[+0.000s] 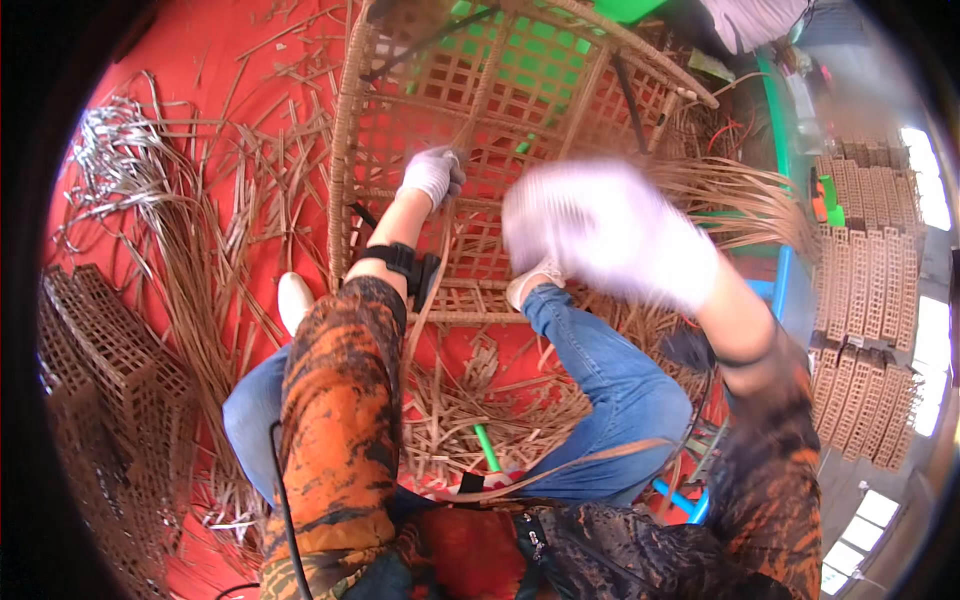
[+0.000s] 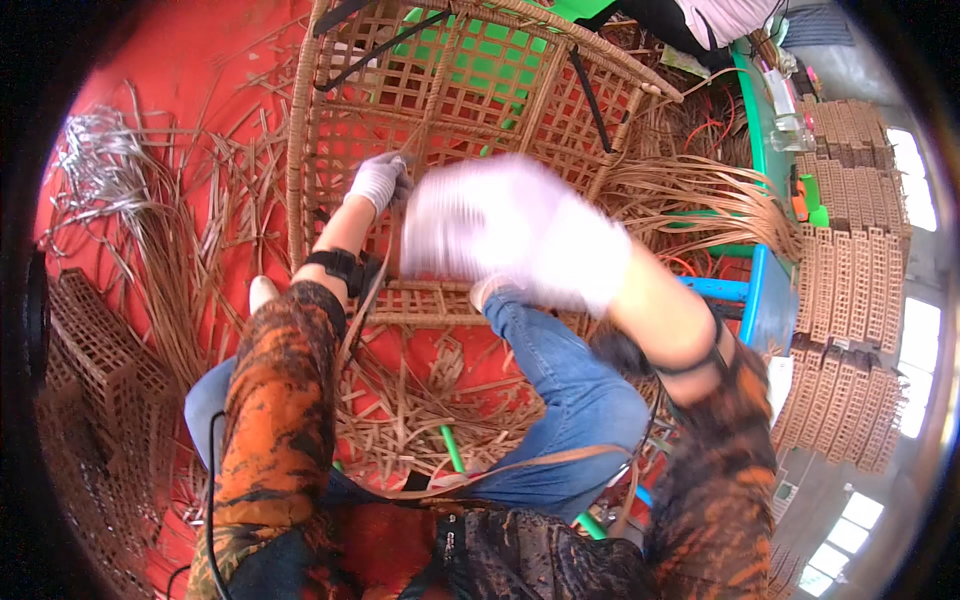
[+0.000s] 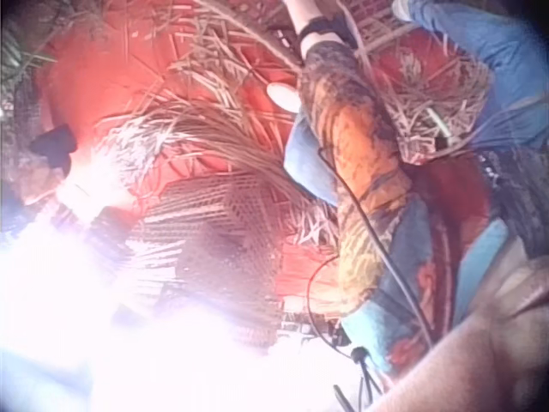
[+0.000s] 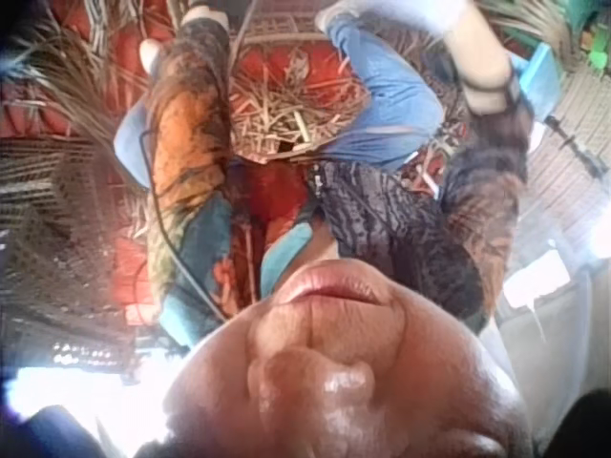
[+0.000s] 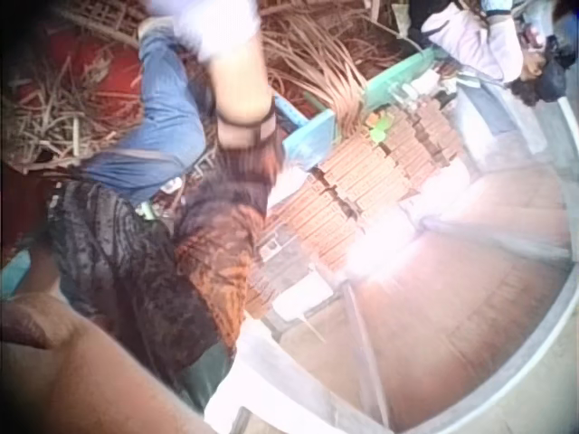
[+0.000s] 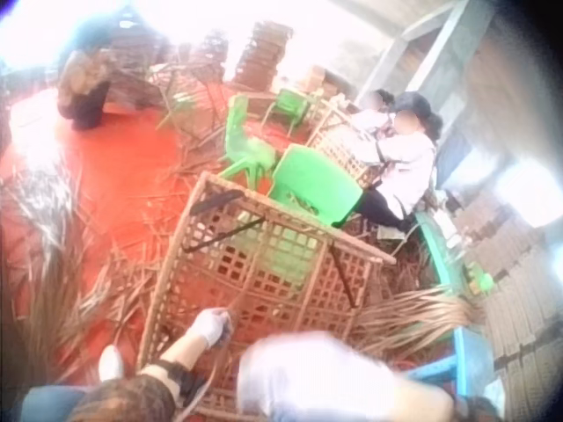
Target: Weaving thin bamboo or rattan strips onto a wooden frame to manufacture furniture components.
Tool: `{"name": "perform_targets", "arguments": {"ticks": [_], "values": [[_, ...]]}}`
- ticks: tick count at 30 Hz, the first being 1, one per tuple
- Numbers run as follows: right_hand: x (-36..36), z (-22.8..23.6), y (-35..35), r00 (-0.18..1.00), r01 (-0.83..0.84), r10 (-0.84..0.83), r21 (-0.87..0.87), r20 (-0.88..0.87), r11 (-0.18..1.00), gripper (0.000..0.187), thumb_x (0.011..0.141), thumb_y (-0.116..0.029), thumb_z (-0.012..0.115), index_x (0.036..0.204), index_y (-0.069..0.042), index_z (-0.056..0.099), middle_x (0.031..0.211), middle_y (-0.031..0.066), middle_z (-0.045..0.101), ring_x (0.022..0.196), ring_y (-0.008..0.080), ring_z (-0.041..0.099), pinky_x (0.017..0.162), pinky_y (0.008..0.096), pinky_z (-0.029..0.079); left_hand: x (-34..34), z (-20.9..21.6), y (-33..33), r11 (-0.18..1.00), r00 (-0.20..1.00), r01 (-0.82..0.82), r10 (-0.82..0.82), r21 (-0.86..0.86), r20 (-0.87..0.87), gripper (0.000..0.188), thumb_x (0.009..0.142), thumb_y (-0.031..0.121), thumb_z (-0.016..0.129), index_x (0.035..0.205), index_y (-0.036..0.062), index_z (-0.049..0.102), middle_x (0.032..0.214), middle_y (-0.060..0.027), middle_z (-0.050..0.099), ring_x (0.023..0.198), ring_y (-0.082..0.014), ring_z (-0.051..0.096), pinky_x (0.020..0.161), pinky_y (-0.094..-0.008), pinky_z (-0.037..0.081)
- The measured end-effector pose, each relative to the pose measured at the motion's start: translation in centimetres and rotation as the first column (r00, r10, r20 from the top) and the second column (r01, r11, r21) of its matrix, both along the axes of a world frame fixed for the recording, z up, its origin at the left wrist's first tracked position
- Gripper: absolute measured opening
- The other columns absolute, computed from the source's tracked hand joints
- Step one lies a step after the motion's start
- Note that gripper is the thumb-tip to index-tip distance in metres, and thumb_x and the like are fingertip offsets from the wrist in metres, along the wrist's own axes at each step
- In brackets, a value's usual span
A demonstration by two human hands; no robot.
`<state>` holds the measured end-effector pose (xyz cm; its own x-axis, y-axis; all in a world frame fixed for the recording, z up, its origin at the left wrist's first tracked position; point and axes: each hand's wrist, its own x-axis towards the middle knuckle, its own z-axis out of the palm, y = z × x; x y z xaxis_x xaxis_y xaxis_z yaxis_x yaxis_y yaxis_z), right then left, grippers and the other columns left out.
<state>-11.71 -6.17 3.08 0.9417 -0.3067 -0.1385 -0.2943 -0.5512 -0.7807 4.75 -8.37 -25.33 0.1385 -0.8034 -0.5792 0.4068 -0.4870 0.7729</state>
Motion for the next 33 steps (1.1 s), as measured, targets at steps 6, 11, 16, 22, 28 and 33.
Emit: {"name": "perform_targets", "arguments": {"ticks": [6, 11, 16, 22, 28, 33], "values": [[6.4, -17.8, -13.9, 0.561, 0.779, -0.598, 0.12, -0.572, 0.616, 0.038, 0.094, -0.028, 0.045, 0.117, 0.0, 0.056, 0.103, 0.0123, 0.066, 0.073, 0.0163, 0.062, 0.067, 0.0315, 0.053, 1.6, 1.1, 1.7, 0.996, 0.998, 0.001, -0.007, -0.09, -0.064, 0.027, 0.097, 0.021, 0.043, 0.106, 0.0049, 0.063, 0.06, -0.0008, 0.056, 0.046, -0.0104, 0.049, 0.042, -0.0243, 0.038], [7.3, -27.0, -14.9, 0.508, 0.632, -0.741, 0.774, -0.438, -0.024, 0.036, 0.096, -0.033, 0.047, 0.111, -0.002, 0.056, 0.09, 0.0103, 0.065, 0.078, 0.022, 0.061, 0.074, 0.0392, 0.051, 1.2, -0.9, 1.9, 0.981, 0.989, 0.04, -0.066, -0.191, -0.131, 0.026, 0.097, 0.02, 0.042, 0.105, 0.0038, 0.061, 0.061, -0.0002, 0.055, 0.049, -0.0092, 0.049, 0.047, -0.0232, 0.039], [7.7, -28.8, -11.3, 0.358, 0.447, -0.874, 0.882, -0.33, -0.15, 0.023, 0.094, -0.025, 0.052, 0.096, -0.002, 0.054, 0.069, 0.0057, 0.057, 0.065, 0.0235, 0.058, 0.063, 0.0399, 0.05, 2.8, -5.3, 2.2, 0.988, 0.998, -0.041, 0.046, -0.15, 0.033, 0.026, 0.092, 0.02, 0.051, 0.105, 0.0032, 0.066, 0.078, -0.0051, 0.065, 0.068, -0.0105, 0.058, 0.061, -0.0249, 0.047], [6.1, -27.4, -10.5, 0.435, 0.541, -0.884, 0.834, -0.172, 0.104, 0.027, 0.096, -0.026, 0.047, 0.089, -0.001, 0.056, 0.063, 0.0081, 0.058, 0.051, 0.0209, 0.055, 0.049, 0.0328, 0.046, 2.1, -2.8, -3.4, 0.987, 0.958, -0.107, 0.134, -0.119, 0.253, 0.029, 0.089, 0.02, 0.055, 0.11, 0.002, 0.065, 0.101, -0.0084, 0.068, 0.09, -0.0151, 0.062, 0.082, -0.0277, 0.047], [4.7, -27.4, -8.2, 0.476, 0.42, -0.873, 0.899, -0.103, 0.122, 0.025, 0.096, -0.025, 0.048, 0.09, -0.002, 0.057, 0.064, 0.0056, 0.059, 0.056, 0.0177, 0.056, 0.053, 0.0298, 0.046, 2.3, -4.9, -7.1, 0.991, 0.991, -0.103, 0.11, -0.084, 0.08, 0.023, 0.084, 0.017, 0.057, 0.098, 0.0007, 0.068, 0.073, -0.0025, 0.063, 0.059, -0.0135, 0.052, 0.056, -0.0295, 0.042], [4.9, -26.1, -7.6, 0.437, 0.519, -0.869, 0.854, -0.234, 0.031, 0.022, 0.096, -0.025, 0.049, 0.093, -0.004, 0.058, 0.069, 0.0049, 0.062, 0.058, 0.0157, 0.058, 0.053, 0.0288, 0.046, 2.1, -3.4, -9.2, 0.997, 0.97, -0.015, 0.033, -0.076, 0.241, 0.021, 0.079, 0.019, 0.061, 0.089, 0.0031, 0.069, 0.073, -0.0081, 0.063, 0.065, -0.0151, 0.054, 0.062, -0.0308, 0.043]]}}
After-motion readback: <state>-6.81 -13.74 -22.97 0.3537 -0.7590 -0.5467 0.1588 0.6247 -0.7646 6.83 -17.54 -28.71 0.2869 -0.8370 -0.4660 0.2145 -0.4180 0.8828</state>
